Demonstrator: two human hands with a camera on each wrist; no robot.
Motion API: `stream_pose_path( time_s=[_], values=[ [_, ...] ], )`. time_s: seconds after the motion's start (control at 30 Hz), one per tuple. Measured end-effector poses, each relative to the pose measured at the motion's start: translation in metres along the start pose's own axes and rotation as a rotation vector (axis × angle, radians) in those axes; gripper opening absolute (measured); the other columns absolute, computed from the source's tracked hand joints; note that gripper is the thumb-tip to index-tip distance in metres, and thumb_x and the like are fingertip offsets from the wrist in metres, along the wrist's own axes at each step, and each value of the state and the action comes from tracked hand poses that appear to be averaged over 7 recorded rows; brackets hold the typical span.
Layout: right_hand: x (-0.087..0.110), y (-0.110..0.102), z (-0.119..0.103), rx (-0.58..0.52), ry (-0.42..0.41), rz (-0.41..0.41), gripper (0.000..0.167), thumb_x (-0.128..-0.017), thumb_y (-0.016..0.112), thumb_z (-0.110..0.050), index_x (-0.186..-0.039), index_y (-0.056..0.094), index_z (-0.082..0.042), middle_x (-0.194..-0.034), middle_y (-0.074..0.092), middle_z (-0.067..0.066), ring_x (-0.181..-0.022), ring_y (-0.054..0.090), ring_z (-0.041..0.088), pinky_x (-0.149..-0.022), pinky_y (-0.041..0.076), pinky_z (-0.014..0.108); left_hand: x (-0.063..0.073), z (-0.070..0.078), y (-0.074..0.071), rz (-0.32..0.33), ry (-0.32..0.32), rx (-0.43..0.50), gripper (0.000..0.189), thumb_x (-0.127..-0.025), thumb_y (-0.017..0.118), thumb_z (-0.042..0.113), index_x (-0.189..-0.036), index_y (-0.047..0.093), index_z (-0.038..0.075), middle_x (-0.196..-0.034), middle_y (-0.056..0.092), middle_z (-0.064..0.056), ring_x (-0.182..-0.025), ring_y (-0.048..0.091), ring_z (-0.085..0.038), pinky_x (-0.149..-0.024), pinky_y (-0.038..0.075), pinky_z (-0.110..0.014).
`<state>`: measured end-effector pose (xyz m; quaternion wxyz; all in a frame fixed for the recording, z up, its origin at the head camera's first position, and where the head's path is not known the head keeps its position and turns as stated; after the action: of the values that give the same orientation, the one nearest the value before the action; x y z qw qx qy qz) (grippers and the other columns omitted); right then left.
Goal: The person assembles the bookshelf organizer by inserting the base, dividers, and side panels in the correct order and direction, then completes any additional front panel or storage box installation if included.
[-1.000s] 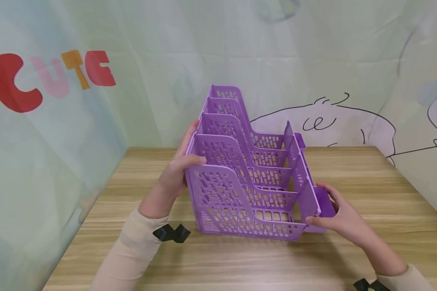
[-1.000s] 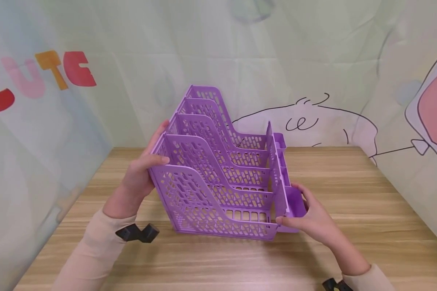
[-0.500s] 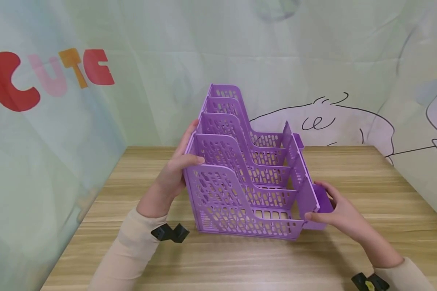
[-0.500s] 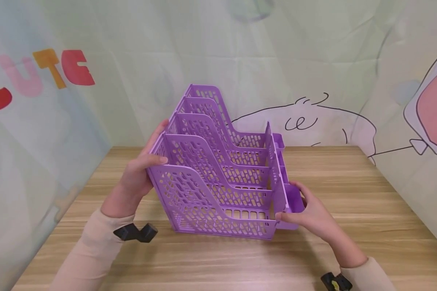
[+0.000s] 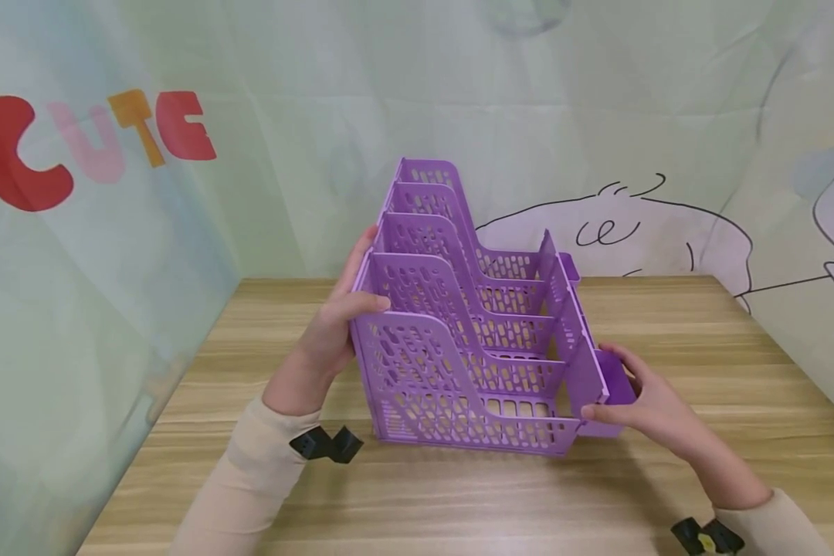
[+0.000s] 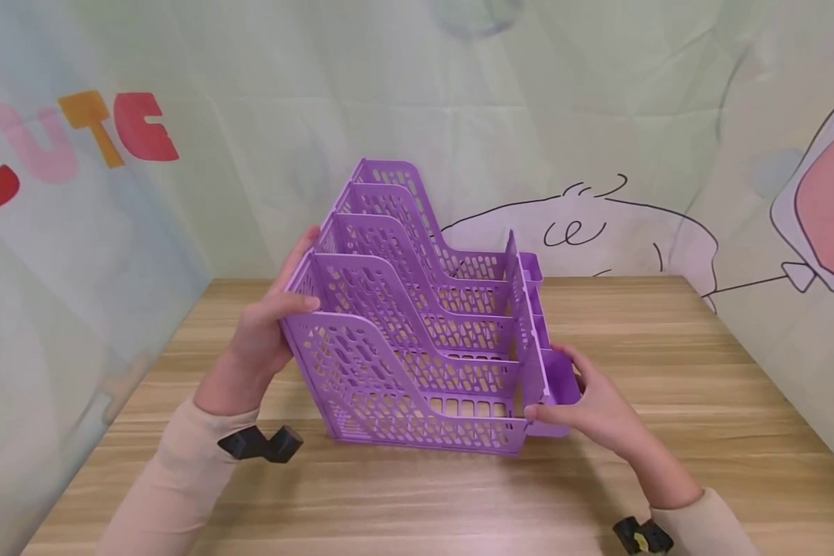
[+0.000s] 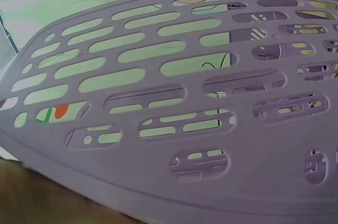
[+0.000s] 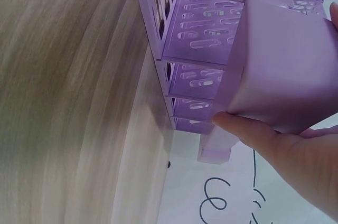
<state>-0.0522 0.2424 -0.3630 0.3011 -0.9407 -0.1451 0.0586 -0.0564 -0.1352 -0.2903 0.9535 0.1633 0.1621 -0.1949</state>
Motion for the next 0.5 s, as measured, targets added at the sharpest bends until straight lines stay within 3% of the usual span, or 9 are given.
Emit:
stream_pose_path(
  time_s=[0.17, 0.37, 0.5],
  values=[
    [0.0014, 0.0020, 0.0042, -0.010, -0.002, -0.009, 0.098, -0.076, 0.081, -0.016, -0.151, 0.020, -0.002, -0.141, 0.036, 0.037, -0.119, 0.049, 0.054, -0.087, 0.053, 0.052, -0.0008, -0.0007, 0.0005, 0.002, -0.005, -0.004, 0.094, -0.074, 0.039, 0.002, -0.155, -0.003, 0.023, -0.148, 0.028, -0.018, -0.113, 0.050, -0.028, -0.093, 0.046, -0.036],
    [0.0001, 0.0044, 0.0071, -0.030, -0.026, -0.010, 0.097, -0.075, 0.081, -0.012, -0.150, 0.021, -0.001, -0.139, 0.039, 0.037, -0.116, 0.052, 0.052, -0.084, 0.055, 0.047, -0.0010, -0.0007, 0.0001, 0.009, -0.004, -0.005, 0.094, -0.074, 0.039, 0.002, -0.155, -0.002, 0.023, -0.147, 0.028, -0.017, -0.118, 0.044, -0.037, -0.096, 0.044, -0.038],
    [-0.0003, 0.0064, 0.0090, -0.030, -0.023, -0.011, 0.097, -0.073, 0.082, -0.013, -0.150, 0.022, -0.002, -0.137, 0.041, 0.037, -0.114, 0.054, 0.049, -0.082, 0.056, 0.045, -0.0005, -0.0009, -0.0003, 0.004, 0.003, 0.005, 0.094, -0.074, 0.039, 0.001, -0.155, -0.003, 0.023, -0.148, 0.028, -0.017, -0.117, 0.046, -0.032, -0.096, 0.044, -0.036]
  ],
)
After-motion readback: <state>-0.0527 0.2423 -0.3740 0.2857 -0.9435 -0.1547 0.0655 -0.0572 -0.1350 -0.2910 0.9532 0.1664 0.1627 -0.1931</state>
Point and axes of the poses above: each hand's wrist, its own x-axis away from the middle knuckle, its own y-axis out of the palm, z = x × y, the point moved 2 cm from there along -x, towards the middle knuckle
